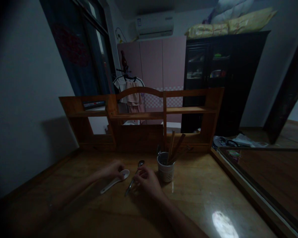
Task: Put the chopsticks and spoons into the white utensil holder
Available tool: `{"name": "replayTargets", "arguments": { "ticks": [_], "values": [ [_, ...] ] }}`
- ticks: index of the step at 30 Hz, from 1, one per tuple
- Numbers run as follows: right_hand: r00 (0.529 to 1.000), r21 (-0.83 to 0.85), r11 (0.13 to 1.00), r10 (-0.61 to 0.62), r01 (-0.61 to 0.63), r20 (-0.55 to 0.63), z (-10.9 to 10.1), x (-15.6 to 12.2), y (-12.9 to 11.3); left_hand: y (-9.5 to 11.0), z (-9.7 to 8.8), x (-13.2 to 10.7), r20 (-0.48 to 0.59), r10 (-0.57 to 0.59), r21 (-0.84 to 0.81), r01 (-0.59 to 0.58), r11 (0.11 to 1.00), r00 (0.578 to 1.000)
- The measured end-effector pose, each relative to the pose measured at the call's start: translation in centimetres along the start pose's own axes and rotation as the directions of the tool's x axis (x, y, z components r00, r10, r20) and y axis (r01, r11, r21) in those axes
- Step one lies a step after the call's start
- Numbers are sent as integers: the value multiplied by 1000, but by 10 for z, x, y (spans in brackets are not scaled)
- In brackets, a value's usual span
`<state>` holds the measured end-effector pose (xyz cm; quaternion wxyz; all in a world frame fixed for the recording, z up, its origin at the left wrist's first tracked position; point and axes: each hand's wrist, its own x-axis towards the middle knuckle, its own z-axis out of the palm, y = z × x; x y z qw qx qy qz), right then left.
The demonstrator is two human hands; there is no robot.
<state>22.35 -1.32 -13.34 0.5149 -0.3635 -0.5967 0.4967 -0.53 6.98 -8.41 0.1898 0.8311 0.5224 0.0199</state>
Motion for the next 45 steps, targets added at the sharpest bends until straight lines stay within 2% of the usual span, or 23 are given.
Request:
{"name": "replayTargets", "arguments": {
  "ticks": [4,6,10,12,15,17,19,21,23,25,27,31,33,35,37,39,45],
  "values": [
    [999,-77,996,-34,33,-10,4,-4,-9,30,-6,-4,-52,122,-77,-126,989,991],
    [996,-167,984,-77,70,-37,4,-6,-18,50,-7,-6,-84,195,-114,-203,972,977],
    [951,-429,878,-286,211,-117,-1,-9,-35,78,-6,-5,-191,275,-168,-307,937,942],
    [910,-521,810,-390,267,-139,-6,-9,-43,80,-4,-2,-278,316,-243,-384,891,907],
    [859,-580,744,-492,332,-140,-10,-9,-50,67,2,7,-375,370,-460,-517,722,850],
    [837,-594,714,-534,370,-121,-10,-9,-51,52,7,14,-453,281,-603,-523,602,846],
    [830,-593,709,-545,383,-116,-8,-8,-48,38,13,19,-521,105,-688,-489,536,847],
    [842,-559,738,-526,379,-123,-5,-8,-44,28,19,22,-560,-42,-725,-465,508,827],
    [860,-496,776,-499,389,-108,-2,-8,-44,21,23,23,-588,-125,-734,-463,497,799],
    [866,-445,791,-495,419,-66,-1,-9,-54,17,27,24,-601,-185,-737,-450,504,777],
    [857,-451,777,-512,440,-47,-4,-12,-76,14,30,25,-603,-227,-740,-430,516,765],
    [833,-540,751,-532,380,-154,-28,-21,-141,9,33,28,-622,-271,-734,-426,530,735],
    [857,-534,765,-498,361,-134,-46,-23,-170,9,33,28,-630,-279,-729,-427,535,725],
    [891,-548,770,-445,328,-92,-64,-20,-188,11,33,27,-622,-284,-735,-420,532,730],
    [923,-579,757,-384,302,-20,-77,-15,-193,14,33,25,-609,-271,-745,-420,518,745],
    [938,-598,745,-344,296,36,-86,-10,-186,17,34,24,-603,-249,-750,-432,501,758],
    [946,-640,710,-311,294,91,-90,-4,-154,20,36,23,-596,-222,-754,-443,485,772]
  ]
}}
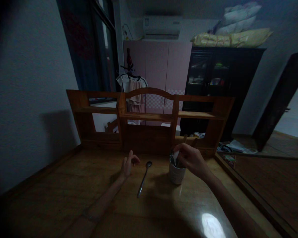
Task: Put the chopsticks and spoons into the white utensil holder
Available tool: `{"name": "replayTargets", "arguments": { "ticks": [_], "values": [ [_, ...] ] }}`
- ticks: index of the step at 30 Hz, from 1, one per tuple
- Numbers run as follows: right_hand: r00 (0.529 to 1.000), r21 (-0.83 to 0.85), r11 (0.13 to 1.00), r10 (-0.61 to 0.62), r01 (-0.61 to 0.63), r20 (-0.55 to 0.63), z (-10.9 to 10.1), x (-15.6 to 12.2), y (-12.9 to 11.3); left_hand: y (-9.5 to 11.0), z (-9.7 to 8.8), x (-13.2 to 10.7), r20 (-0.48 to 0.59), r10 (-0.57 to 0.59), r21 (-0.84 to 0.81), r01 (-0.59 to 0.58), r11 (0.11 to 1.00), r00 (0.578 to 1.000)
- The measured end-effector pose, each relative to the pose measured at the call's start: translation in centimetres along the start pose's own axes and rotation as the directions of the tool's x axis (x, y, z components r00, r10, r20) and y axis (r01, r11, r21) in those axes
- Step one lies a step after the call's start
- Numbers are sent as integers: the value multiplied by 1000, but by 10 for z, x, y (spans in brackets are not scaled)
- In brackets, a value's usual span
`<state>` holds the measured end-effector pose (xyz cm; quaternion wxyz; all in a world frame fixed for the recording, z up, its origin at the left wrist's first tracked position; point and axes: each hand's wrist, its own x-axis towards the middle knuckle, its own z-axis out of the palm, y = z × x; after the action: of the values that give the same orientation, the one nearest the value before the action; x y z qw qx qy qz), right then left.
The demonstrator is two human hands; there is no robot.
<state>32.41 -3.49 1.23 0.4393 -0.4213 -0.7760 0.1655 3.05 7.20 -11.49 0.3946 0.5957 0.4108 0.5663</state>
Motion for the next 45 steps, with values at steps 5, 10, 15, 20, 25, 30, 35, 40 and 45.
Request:
{"name": "replayTargets", "arguments": {
  "ticks": [5,10,15,20,25,30,35,40,45],
  "values": [
    [999,-119,993,-26,28,23,6,-2,8,3,0,-1,-14,-16,-4,16,1000,1000],
    [992,-273,960,-32,65,121,13,-3,12,4,0,-1,-17,-15,15,15,1000,1000],
    [982,-342,935,-31,95,189,17,3,12,1,2,0,-9,-18,15,18,1000,1000],
    [967,-358,933,77,16,244,15,10,13,2,3,-1,18,-19,31,19,999,1000],
    [950,-318,948,104,-5,294,13,12,15,4,2,-3,26,-27,55,25,998,999],
    [958,-330,942,45,53,283,13,9,15,3,3,-3,28,-39,44,38,998,999],
    [960,-396,916,50,66,276,14,5,14,3,3,-4,35,-21,86,18,996,999],
    [942,-459,887,114,47,316,15,4,17,4,2,-4,37,-33,87,29,996,999],
    [964,-513,856,87,58,253,13,7,12,3,3,-4,32,-33,58,31,998,999]
  ]
}}
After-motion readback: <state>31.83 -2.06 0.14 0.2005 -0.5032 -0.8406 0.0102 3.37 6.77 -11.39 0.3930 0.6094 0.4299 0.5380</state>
